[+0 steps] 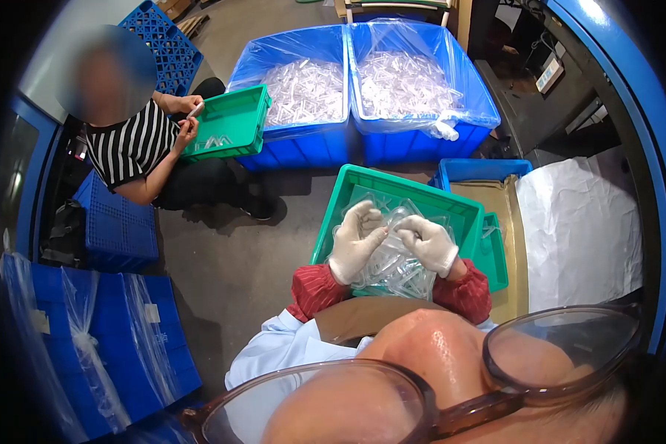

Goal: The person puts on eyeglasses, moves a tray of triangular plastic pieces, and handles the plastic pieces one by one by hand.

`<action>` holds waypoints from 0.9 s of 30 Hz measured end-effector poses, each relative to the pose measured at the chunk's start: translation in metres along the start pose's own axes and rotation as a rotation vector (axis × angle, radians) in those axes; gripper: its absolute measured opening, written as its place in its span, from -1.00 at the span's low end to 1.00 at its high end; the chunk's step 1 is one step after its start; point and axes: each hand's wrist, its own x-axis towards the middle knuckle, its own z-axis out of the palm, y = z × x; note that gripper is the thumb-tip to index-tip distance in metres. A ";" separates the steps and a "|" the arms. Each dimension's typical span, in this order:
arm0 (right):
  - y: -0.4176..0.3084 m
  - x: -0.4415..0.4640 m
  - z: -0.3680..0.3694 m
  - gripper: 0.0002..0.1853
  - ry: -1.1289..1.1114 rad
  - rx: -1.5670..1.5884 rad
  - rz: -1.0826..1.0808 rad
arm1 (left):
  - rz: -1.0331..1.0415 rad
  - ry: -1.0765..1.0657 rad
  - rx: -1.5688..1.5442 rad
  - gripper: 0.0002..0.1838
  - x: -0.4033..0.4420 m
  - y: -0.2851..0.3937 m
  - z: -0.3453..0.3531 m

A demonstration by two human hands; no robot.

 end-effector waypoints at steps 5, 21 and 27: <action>0.008 -0.003 0.004 -0.72 -0.050 0.117 -0.035 | -0.154 -0.097 0.026 -0.69 -0.001 0.001 -0.010; 0.012 0.002 0.009 -0.75 0.181 -0.019 -0.468 | -0.288 0.175 -0.355 -0.78 0.001 0.005 0.005; 0.021 0.002 0.013 -0.75 0.167 0.004 -0.543 | -0.310 0.117 -0.280 -0.73 0.001 -0.001 0.005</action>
